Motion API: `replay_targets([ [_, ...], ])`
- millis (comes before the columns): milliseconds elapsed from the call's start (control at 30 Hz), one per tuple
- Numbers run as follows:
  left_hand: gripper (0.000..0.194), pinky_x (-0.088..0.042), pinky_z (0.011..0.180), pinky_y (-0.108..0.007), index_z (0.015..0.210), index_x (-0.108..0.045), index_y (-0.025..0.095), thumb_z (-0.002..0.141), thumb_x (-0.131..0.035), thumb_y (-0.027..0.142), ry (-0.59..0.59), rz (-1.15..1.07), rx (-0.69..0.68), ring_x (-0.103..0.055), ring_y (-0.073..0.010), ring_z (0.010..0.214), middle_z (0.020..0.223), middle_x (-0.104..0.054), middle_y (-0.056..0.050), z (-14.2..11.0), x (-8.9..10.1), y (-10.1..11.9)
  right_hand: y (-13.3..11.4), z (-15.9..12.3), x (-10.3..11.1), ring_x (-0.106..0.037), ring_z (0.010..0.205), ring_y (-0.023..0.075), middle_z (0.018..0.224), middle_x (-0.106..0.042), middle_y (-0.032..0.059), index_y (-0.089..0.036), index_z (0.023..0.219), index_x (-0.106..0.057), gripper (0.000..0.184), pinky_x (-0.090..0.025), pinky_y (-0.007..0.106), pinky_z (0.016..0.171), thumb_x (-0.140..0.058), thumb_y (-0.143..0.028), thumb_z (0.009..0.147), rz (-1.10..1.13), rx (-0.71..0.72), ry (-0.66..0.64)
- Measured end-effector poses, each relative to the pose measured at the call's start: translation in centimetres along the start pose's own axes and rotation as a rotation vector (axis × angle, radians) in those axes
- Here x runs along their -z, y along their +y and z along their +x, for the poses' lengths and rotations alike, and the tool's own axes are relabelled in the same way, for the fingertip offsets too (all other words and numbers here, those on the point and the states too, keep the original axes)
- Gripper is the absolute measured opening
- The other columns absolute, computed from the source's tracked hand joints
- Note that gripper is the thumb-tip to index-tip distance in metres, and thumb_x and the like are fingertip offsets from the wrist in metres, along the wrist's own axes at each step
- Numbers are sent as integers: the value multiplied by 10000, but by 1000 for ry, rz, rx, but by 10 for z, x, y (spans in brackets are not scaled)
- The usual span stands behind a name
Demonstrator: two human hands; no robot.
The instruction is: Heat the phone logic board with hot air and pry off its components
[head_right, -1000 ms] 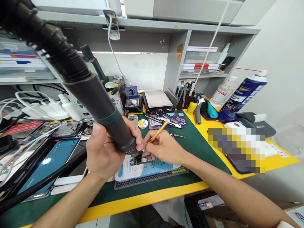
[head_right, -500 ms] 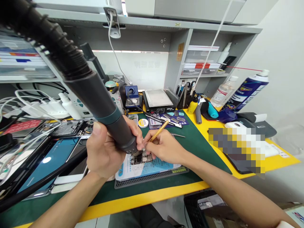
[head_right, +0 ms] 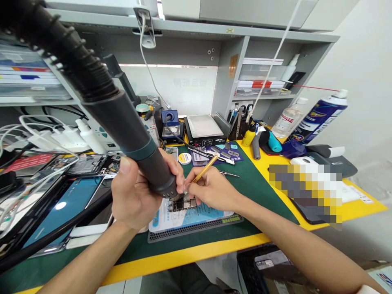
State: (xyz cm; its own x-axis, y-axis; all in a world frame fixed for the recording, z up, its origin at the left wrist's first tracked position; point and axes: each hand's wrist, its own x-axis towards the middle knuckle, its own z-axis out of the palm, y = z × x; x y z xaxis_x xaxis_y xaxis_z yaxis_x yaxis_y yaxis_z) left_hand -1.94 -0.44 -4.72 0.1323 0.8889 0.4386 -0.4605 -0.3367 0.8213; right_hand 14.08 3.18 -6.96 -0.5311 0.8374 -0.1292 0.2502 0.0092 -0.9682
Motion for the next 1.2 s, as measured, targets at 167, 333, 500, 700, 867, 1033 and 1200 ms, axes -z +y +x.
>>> replay_targets([
  [167,516,-436,601,-353,774,-686,182,887,-499,649,-1,2,-15,-562,-182,573,665,-647,-50,-1,1,0,0,1,0,-558,445,80,592,-603,-24,-169,740,-569,51,-386,150,362,-612,-194,727,8,-3,3],
  [333,523,-445,595,-357,759,-683,182,875,-506,660,22,23,3,-564,-188,563,654,-646,-58,-1,0,1,0,0,0,-559,450,81,598,-611,-26,-171,739,-572,46,-386,151,361,-612,-191,725,5,-8,0],
  [500,518,-449,592,-359,770,-682,180,881,-505,654,21,20,2,-563,-191,561,656,-651,-61,-1,1,0,-1,0,-1,-550,440,81,600,-620,-26,-174,733,-574,47,-380,156,354,-614,-197,721,6,-20,8],
  [700,519,-449,591,-363,760,-696,184,872,-516,658,26,26,-1,-570,-197,556,655,-650,-59,-1,1,0,1,0,1,-556,443,80,599,-617,-30,-172,742,-580,37,-384,154,358,-610,-186,724,3,-17,1],
  [867,523,-448,593,-366,759,-703,184,867,-517,661,30,16,12,-578,-204,556,653,-655,-62,-1,1,1,2,0,1,-566,452,79,607,-617,-34,-175,747,-574,37,-384,149,361,-604,-173,726,19,-13,-7],
  [1033,530,-449,593,-368,755,-698,187,866,-505,668,28,29,11,-574,-202,551,653,-654,-60,-2,1,0,2,0,1,-566,451,80,606,-615,-34,-175,748,-573,42,-383,154,361,-608,-174,724,18,-14,-7],
  [1200,523,-444,594,-363,760,-700,183,876,-503,654,19,24,-1,-577,-200,556,652,-653,-61,-2,1,0,3,0,2,-562,452,79,613,-618,-33,-173,764,-574,43,-384,155,363,-606,-175,736,16,-17,-8],
])
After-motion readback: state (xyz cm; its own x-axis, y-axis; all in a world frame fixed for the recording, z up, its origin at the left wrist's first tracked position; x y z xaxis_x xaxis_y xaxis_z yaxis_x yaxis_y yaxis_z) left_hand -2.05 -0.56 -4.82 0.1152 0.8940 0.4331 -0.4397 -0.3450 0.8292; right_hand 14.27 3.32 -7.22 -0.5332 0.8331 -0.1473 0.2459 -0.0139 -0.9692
